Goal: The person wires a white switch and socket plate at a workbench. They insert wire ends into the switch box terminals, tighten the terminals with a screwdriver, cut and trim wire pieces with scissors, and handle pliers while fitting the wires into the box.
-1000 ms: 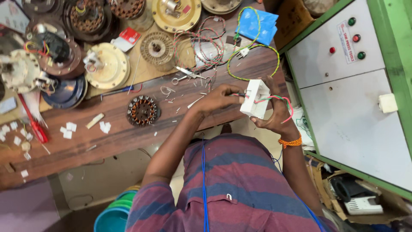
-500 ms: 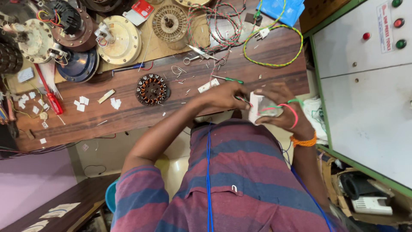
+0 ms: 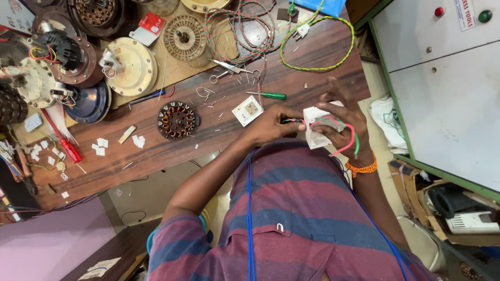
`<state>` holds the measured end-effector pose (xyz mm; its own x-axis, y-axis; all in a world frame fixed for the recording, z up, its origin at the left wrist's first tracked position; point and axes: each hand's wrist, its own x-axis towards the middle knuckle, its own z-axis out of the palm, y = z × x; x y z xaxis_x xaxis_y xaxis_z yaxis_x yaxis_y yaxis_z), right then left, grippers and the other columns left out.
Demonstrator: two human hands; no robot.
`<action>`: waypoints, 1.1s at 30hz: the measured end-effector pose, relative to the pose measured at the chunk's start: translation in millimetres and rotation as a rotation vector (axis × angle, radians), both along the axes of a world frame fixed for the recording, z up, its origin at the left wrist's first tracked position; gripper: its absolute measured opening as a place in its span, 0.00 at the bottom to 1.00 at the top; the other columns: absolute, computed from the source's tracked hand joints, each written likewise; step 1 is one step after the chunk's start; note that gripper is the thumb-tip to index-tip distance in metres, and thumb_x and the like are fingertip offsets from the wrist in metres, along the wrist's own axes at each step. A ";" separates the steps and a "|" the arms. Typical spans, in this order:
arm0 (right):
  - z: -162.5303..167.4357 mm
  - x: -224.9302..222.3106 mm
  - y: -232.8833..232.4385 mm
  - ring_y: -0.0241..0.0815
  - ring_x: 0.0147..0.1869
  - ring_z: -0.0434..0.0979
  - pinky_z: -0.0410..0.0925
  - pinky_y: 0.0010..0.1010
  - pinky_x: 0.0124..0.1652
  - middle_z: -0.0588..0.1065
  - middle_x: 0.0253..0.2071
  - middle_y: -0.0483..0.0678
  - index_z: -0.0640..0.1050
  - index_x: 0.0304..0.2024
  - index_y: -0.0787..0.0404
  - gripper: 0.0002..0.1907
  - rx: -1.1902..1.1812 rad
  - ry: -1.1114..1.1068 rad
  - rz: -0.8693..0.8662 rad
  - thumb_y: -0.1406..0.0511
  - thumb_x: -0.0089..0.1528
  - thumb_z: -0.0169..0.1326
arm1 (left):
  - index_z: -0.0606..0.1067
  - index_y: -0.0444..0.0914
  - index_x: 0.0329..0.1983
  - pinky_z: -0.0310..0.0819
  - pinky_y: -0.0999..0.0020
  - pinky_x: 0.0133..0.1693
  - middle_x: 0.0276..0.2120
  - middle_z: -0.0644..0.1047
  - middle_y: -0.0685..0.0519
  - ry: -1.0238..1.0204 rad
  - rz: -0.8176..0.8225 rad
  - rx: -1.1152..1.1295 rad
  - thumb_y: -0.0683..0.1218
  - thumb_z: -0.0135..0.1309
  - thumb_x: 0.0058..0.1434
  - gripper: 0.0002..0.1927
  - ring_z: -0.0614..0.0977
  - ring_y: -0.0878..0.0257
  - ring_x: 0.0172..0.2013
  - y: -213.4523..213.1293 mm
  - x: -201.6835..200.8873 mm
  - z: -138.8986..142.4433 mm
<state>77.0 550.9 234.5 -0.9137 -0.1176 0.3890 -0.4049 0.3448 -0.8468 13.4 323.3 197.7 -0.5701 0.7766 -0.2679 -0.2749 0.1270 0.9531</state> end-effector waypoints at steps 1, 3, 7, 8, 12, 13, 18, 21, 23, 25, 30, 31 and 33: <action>0.0 0.8 0.2 0.45 0.65 0.77 0.74 0.39 0.60 0.65 0.75 0.54 0.77 0.60 0.59 0.29 0.002 -0.017 0.004 0.61 0.57 0.69 | 0.80 0.35 0.54 0.75 0.71 0.39 0.36 0.80 0.57 0.009 -0.023 0.053 0.48 0.60 0.65 0.17 0.76 0.72 0.36 0.0 -0.2 -1.5; -0.4 1.9 -0.3 0.48 0.69 0.75 0.73 0.37 0.62 0.65 0.76 0.55 0.76 0.62 0.57 0.26 -0.039 -0.036 0.021 0.64 0.61 0.67 | 0.78 0.34 0.56 0.76 0.69 0.46 0.42 0.82 0.55 0.049 -0.026 0.118 0.46 0.59 0.67 0.17 0.79 0.72 0.42 0.3 2.0 -6.1; 2.3 -0.3 -7.8 0.53 0.77 0.70 0.64 0.40 0.72 0.70 0.71 0.52 0.71 0.69 0.60 0.31 0.108 -0.100 -0.085 0.70 0.64 0.65 | 0.79 0.33 0.49 0.76 0.67 0.41 0.34 0.82 0.51 0.215 0.094 -0.055 0.44 0.56 0.65 0.12 0.78 0.69 0.36 3.3 7.9 -13.1; 4.3 -1.7 -11.2 0.52 0.76 0.66 0.62 0.39 0.70 0.66 0.71 0.55 0.66 0.70 0.63 0.36 -0.009 -0.110 -0.074 0.68 0.62 0.66 | 0.79 0.33 0.47 0.74 0.66 0.40 0.33 0.80 0.50 0.281 0.165 -0.111 0.43 0.56 0.64 0.11 0.78 0.67 0.35 3.8 8.2 -13.1; 11.1 -4.0 -27.9 0.43 0.66 0.68 0.65 0.34 0.62 0.68 0.62 0.54 0.59 0.72 0.64 0.47 -0.319 -0.368 -0.126 0.64 0.56 0.69 | 0.77 0.33 0.41 0.71 0.65 0.36 0.28 0.77 0.48 0.377 0.363 -0.199 0.42 0.54 0.62 0.08 0.78 0.61 0.30 7.1 3.9 -8.9; 11.1 -4.4 -29.9 0.39 0.62 0.72 0.68 0.33 0.59 0.72 0.57 0.52 0.60 0.72 0.62 0.47 -0.359 -0.497 -0.162 0.64 0.55 0.70 | 0.76 0.33 0.40 0.71 0.65 0.35 0.27 0.77 0.48 0.350 0.388 -0.189 0.42 0.53 0.62 0.07 0.78 0.61 0.30 8.1 3.5 -7.5; -2.8 -9.8 -26.9 0.35 0.49 0.79 0.73 0.30 0.49 0.80 0.45 0.48 0.75 0.55 0.65 0.25 -0.303 -0.747 -0.195 0.68 0.57 0.67 | 0.76 0.34 0.40 0.73 0.61 0.36 0.30 0.78 0.44 0.467 0.393 -0.221 0.41 0.54 0.59 0.08 0.81 0.54 0.32 8.5 6.4 -4.4; -14.3 -14.5 -30.6 0.34 0.48 0.79 0.73 0.28 0.47 0.80 0.44 0.46 0.77 0.53 0.64 0.21 -0.318 -0.765 -0.251 0.70 0.57 0.65 | 0.78 0.36 0.42 0.74 0.59 0.36 0.31 0.80 0.42 0.461 0.362 -0.317 0.43 0.55 0.59 0.09 0.83 0.50 0.31 6.4 7.0 -2.5; -19.3 -17.0 -36.6 0.33 0.48 0.79 0.73 0.28 0.47 0.80 0.44 0.45 0.77 0.52 0.63 0.21 -0.294 -0.722 -0.284 0.71 0.57 0.65 | 0.80 0.38 0.45 0.75 0.58 0.36 0.33 0.81 0.41 0.491 0.326 -0.347 0.44 0.55 0.61 0.11 0.84 0.48 0.33 2.9 2.5 -0.9; -22.5 -17.2 -39.4 0.34 0.50 0.80 0.73 0.28 0.48 0.80 0.46 0.45 0.77 0.53 0.64 0.21 -0.290 -0.636 -0.287 0.71 0.56 0.65 | 0.80 0.40 0.49 0.76 0.56 0.38 0.37 0.82 0.40 0.602 0.285 -0.324 0.45 0.56 0.63 0.12 0.84 0.46 0.36 0.4 -3.5 0.5; -51.8 -5.6 -33.4 0.40 0.46 0.81 0.75 0.33 0.46 0.81 0.43 0.47 0.77 0.50 0.65 0.19 -0.455 -0.755 -0.286 0.72 0.57 0.65 | 0.79 0.43 0.53 0.75 0.57 0.39 0.37 0.83 0.43 0.457 0.065 -0.397 0.50 0.61 0.60 0.18 0.84 0.49 0.37 -12.2 -13.2 -9.5; -62.5 0.1 -29.9 0.41 0.44 0.82 0.76 0.35 0.44 0.81 0.42 0.47 0.77 0.49 0.66 0.19 -0.558 -0.808 -0.269 0.73 0.56 0.65 | 0.79 0.42 0.53 0.76 0.59 0.39 0.40 0.83 0.44 0.411 0.030 -0.337 0.51 0.62 0.58 0.19 0.85 0.52 0.37 -19.6 -16.0 -12.7; -83.3 14.7 -15.3 0.43 0.47 0.80 0.74 0.36 0.45 0.80 0.44 0.47 0.76 0.51 0.65 0.20 -0.727 -0.867 -0.215 0.73 0.57 0.63 | 0.80 0.41 0.52 0.77 0.62 0.47 0.43 0.83 0.45 0.324 0.110 -0.231 0.50 0.59 0.66 0.14 0.84 0.54 0.43 -40.7 -23.5 -15.9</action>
